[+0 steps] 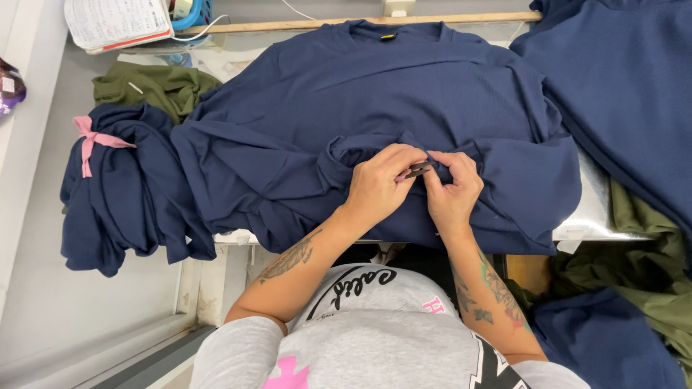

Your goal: Trimming loose threads from a blue t-shirt using small thread snips at a garment factory workstation.

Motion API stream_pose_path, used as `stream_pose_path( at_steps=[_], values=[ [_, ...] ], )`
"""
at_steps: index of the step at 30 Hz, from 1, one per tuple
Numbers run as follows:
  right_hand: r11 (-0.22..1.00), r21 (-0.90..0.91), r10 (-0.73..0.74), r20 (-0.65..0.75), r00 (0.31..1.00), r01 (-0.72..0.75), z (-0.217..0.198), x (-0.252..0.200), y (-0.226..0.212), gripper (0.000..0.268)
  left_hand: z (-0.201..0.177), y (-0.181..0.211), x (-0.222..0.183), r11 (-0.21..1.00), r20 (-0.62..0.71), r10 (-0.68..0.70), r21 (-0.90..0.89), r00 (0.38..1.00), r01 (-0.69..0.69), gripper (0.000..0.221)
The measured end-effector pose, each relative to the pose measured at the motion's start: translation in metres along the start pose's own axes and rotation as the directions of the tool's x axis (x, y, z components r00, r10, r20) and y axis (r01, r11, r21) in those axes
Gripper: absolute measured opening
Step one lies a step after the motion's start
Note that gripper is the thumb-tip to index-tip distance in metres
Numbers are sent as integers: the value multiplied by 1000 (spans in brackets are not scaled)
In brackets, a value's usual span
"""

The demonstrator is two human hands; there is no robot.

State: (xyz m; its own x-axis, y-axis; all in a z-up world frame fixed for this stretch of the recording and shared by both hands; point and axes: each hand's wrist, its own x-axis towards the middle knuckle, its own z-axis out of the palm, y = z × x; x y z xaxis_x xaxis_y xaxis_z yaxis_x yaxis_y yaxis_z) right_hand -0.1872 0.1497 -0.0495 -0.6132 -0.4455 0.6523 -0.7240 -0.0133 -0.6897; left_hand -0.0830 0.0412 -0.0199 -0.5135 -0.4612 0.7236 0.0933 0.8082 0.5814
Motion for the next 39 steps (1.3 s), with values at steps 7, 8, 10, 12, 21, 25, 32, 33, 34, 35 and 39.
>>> stream_pose_path(
  at_steps=[7,8,10,12,21,25,32,33,34,35,39],
  values=[
    [1000,10,-9,-13,1000,9,2,-1,0,12,1,1,0,999,-18,-34,-26,999,34,12],
    [1000,5,-14,-13,1000,14,2,-1,2,12,2,1,0,999,-16,-35,-25,999,35,11],
    [1000,-1,-20,-14,1000,20,2,-2,4,13,1,1,0,999,-14,-36,-25,999,35,10],
    [1000,-1,-28,-16,999,28,2,-2,5,13,0,2,0,998,-5,-47,-42,999,47,11],
    [999,4,-43,-15,999,43,4,-3,8,13,-1,4,-1,995,-3,-77,-68,997,77,10],
    [998,15,-57,-18,998,57,3,-1,6,12,0,2,-1,996,-15,-64,-64,998,63,10],
    [998,7,-70,-19,997,70,3,-1,4,12,-1,2,-2,995,-9,-75,-65,997,74,11],
    [998,5,-70,-20,997,70,3,-1,4,12,-1,2,-1,994,-8,-79,-70,997,79,11],
    [997,5,-70,-20,997,71,3,-1,4,12,-1,3,-1,994,-8,-79,-70,997,78,11],
    [997,4,-75,-19,997,75,3,-1,4,13,-2,3,0,995,-14,-70,-70,997,69,11],
    [997,-5,-76,-17,997,76,3,-1,5,13,-3,4,0,993,-7,-74,-94,997,73,12]
  ],
)
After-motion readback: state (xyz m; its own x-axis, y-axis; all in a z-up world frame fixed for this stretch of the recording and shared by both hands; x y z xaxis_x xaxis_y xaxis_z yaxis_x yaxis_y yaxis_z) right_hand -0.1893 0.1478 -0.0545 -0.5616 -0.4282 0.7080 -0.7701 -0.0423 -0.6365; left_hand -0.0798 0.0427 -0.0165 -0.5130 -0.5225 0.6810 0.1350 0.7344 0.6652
